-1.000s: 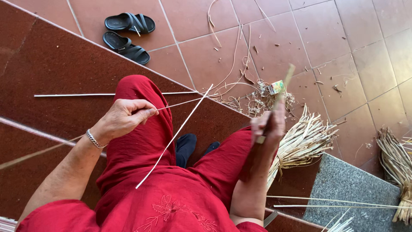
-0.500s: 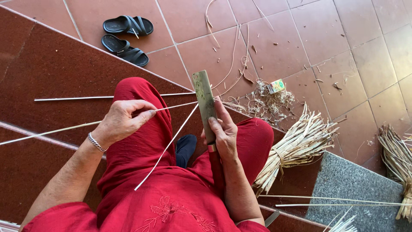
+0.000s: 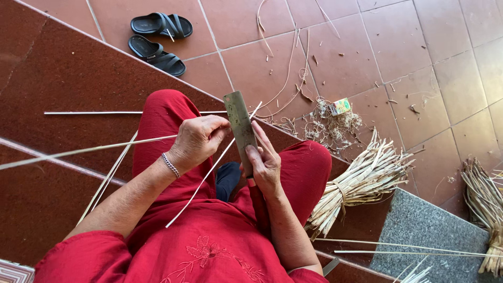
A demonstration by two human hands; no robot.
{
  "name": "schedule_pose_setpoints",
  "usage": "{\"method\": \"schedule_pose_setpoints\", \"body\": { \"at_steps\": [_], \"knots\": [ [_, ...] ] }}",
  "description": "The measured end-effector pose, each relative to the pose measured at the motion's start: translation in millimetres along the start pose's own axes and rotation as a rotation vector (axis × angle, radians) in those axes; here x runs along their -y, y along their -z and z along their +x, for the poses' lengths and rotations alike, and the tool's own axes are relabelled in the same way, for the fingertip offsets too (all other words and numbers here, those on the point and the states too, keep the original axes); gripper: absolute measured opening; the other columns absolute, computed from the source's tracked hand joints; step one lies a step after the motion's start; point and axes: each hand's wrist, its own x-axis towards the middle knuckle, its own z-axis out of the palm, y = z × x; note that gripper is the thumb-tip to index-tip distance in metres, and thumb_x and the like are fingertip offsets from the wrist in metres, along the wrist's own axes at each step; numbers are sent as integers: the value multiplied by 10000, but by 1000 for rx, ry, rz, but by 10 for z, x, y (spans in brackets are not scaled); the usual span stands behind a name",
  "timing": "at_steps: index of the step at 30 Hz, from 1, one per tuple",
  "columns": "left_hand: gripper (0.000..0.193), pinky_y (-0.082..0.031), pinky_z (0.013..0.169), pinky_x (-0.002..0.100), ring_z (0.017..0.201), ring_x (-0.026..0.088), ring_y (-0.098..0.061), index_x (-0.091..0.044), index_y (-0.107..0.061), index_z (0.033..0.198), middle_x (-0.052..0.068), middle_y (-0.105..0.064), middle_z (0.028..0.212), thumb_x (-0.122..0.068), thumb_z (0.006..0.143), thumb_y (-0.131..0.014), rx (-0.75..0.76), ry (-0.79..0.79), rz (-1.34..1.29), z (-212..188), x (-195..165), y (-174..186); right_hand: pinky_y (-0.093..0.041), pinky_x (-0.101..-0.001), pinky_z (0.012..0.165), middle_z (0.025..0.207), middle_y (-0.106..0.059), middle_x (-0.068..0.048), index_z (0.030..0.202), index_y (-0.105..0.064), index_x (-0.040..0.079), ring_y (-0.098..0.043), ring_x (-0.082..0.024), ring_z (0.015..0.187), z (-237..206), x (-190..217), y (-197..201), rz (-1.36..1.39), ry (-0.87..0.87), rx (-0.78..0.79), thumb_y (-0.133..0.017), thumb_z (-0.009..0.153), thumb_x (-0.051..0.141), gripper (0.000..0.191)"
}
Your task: The person sits on a tiled floor and uses a large knife to sharpen thin wooden sticks one by one. They hold each stick with the left hand and draw the blade along its length to create a pointed tip, then place the finished stick on the floor. Bundles of sticks and debris are visible nearby.
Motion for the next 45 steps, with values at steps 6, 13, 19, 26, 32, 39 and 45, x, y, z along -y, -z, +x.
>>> {"method": "schedule_pose_setpoints", "body": {
  "at_steps": [6, 13, 19, 26, 32, 39, 45],
  "knots": [
    [62, -590, 753, 360, 874, 272, -743, -32, -733, 966, 116, -753, 946, -59, 911, -741, 0, -140, 155, -69, -22, 3, -506, -190, 526, 804, -702, -36, 1590, -485, 141, -585, -53, 582, 23, -183, 136, -163, 112, -28, -569, 1058, 60, 545],
    [60, -573, 695, 316, 793, 212, -734, -38, -732, 984, 105, -745, 900, -70, 934, -725, 52, 41, 22, -128, -3, 268, -548, -256, 477, 819, -671, -23, 1610, -404, 87, -604, -97, 532, 180, 89, 858, 421, 272, -117, -526, 1130, 137, 497],
    [108, -561, 758, 252, 872, 112, -693, -19, -723, 1058, 63, -738, 957, -56, 971, -670, 211, 171, -291, -40, 36, 184, -482, -272, 422, 623, -543, -49, 1622, -177, 13, -519, -132, 450, -60, -156, 491, 912, 149, 326, -584, 1069, 361, 770],
    [151, -502, 681, 234, 794, 57, -588, -36, -768, 1134, 74, -712, 890, -88, 1002, -716, 285, 358, -475, -52, -43, -4, -404, -218, 424, 619, -518, 1, 1666, -109, -22, -501, -81, 452, -477, -98, 249, 749, 149, 172, -664, 996, 133, 884],
    [87, -525, 702, 273, 792, 83, -608, -40, -734, 1041, 44, -630, 895, -66, 959, -739, 194, -74, -194, 2, -162, 37, -419, -234, 423, 595, -536, -18, 1657, -110, 2, -502, -106, 428, -539, 44, 258, 988, 214, 332, -671, 972, 142, 896],
    [68, -470, 632, 244, 715, 75, -556, -45, -754, 993, 5, -588, 817, -82, 940, -731, 346, 114, -413, 27, -219, -61, -412, -249, 412, 566, -547, 20, 1662, -131, 21, -511, -85, 398, -586, -19, 322, 831, 297, 451, -697, 929, 143, 934],
    [100, -459, 629, 226, 724, 36, -522, -27, -727, 944, -33, -587, 822, -125, 950, -747, 340, 310, -502, -43, -160, -115, -446, -266, 469, 655, -620, -48, 1666, -157, 13, -536, -109, 457, -578, -5, 381, 906, 242, 461, -600, 951, 259, 876]
  ]
}}
